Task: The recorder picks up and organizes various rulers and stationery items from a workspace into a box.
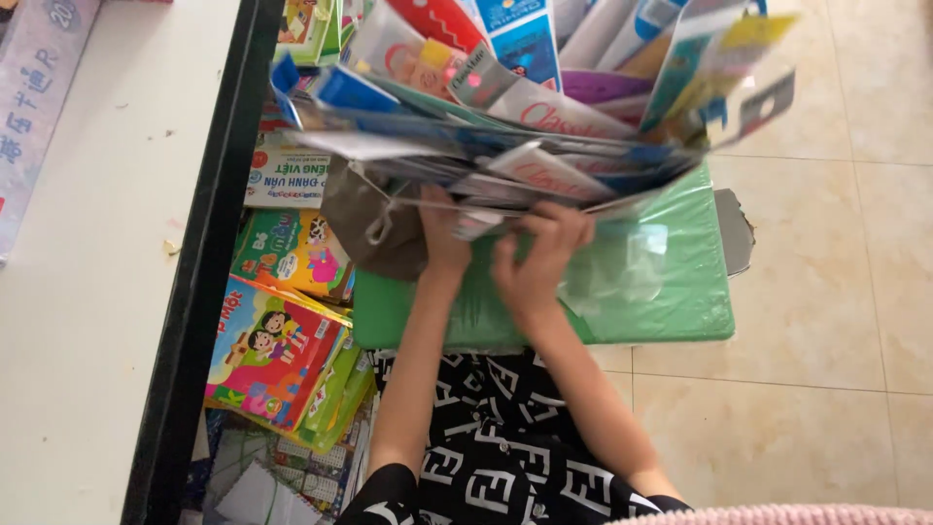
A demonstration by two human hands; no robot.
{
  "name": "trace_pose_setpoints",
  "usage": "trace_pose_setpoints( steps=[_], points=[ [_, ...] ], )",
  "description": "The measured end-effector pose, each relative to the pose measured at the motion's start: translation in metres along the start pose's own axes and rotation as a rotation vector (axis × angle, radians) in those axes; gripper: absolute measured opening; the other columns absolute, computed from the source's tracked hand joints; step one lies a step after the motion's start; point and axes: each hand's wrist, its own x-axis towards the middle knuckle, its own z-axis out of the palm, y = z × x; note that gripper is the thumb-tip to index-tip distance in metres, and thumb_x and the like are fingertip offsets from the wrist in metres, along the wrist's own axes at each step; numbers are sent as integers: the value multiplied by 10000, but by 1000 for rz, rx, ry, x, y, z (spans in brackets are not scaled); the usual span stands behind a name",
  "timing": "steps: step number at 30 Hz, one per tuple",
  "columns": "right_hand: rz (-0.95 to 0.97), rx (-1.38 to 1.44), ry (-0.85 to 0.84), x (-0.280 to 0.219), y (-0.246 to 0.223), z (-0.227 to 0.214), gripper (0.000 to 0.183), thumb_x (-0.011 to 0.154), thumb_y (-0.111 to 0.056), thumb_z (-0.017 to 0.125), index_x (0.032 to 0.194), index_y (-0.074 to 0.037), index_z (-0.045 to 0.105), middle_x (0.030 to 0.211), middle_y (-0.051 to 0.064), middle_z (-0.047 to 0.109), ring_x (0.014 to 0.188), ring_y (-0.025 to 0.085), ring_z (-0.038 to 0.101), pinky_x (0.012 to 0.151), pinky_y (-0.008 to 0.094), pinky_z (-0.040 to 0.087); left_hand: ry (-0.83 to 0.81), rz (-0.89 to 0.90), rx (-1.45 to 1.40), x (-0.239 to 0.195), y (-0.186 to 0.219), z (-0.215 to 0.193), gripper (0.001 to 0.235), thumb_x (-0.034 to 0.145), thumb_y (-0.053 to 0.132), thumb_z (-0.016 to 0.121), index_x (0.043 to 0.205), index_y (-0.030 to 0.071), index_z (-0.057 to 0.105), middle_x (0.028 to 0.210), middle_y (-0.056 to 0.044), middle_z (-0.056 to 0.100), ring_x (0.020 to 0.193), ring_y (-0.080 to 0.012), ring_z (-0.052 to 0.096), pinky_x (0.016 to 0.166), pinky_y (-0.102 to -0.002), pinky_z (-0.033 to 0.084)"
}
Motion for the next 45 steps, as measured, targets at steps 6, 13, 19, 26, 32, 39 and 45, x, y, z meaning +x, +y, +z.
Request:
trace_pose_setpoints(
  steps=[6, 13, 19, 26, 32, 39, 45],
  points=[
    [17, -134, -76, 2, -27, 10, 323, 828, -138, 759, 1080, -129, 557, 1135, 85, 580, 1125, 295, 526, 1056, 509, 314, 19, -9, -149, 46, 44, -80, 680, 1035, 317, 551, 1516, -111, 336, 1577, -362, 306, 1474, -515, 278, 1257, -481, 193],
    [-65, -142, -201, 8, -17, -16, 326, 865, -86, 756, 1152, -121, 606, 1208, 66, 620, 1146, 288, 569, 1086, 470, 362, 112, -318, -868, 34, 69, -110, 516, 1103, 199, 386, 1559, -13, 274, 1571, -265, 400, 1446, -441, 410, 1263, -488, 252],
    [-124, -133, -226, -3, -12, -18, 333, 913, -42, 737, 1213, -112, 609, 1275, 75, 624, 1236, 295, 564, 1151, 481, 367, 145, -91, 434, 43, 124, -198, 462, 971, 283, 601, 1369, 56, 536, 1405, -265, 540, 1341, -409, 479, 1163, -568, 297],
    [-223, -268, -176, -22, 1, 7, 583, 948, -274, 896, 1364, -176, 498, 1451, 114, 483, 1379, 341, 467, 1221, 598, 276, -142, -157, 544, 30, 119, -204, 224, 1029, 278, 632, 1206, 140, 632, 1033, -54, 683, 1026, -252, 614, 922, -473, 430],
    [-237, -330, -171, -25, 9, 13, 605, 1004, -282, 913, 1409, -237, 466, 1481, 81, 452, 1428, 331, 454, 1263, 599, 271, -140, -292, -243, -8, 165, -239, 236, 1046, 298, 621, 1056, 65, 658, 861, -95, 691, 782, -235, 668, 726, -364, 468],
    [-269, -175, -152, -30, 18, 7, 548, 973, -143, 857, 1433, -193, 564, 1586, 155, 352, 1541, 400, 367, 1278, 629, 276, -258, -417, -1195, -29, 197, -254, 318, 1066, 284, 606, 905, 10, 586, 750, 7, 464, 664, -74, 396, 644, -250, 342],
    [367, -272, -1021, -35, -11, -24, 343, 1016, -386, 636, 1308, -207, 632, 1401, 52, 602, 1369, 221, 565, 1133, 349, 427, -110, -547, -1599, 3, 228, -254, 232, 1054, 224, 571, 962, 14, 533, 934, 34, 494, 884, -65, 469, 782, -227, 390]
  ],
)
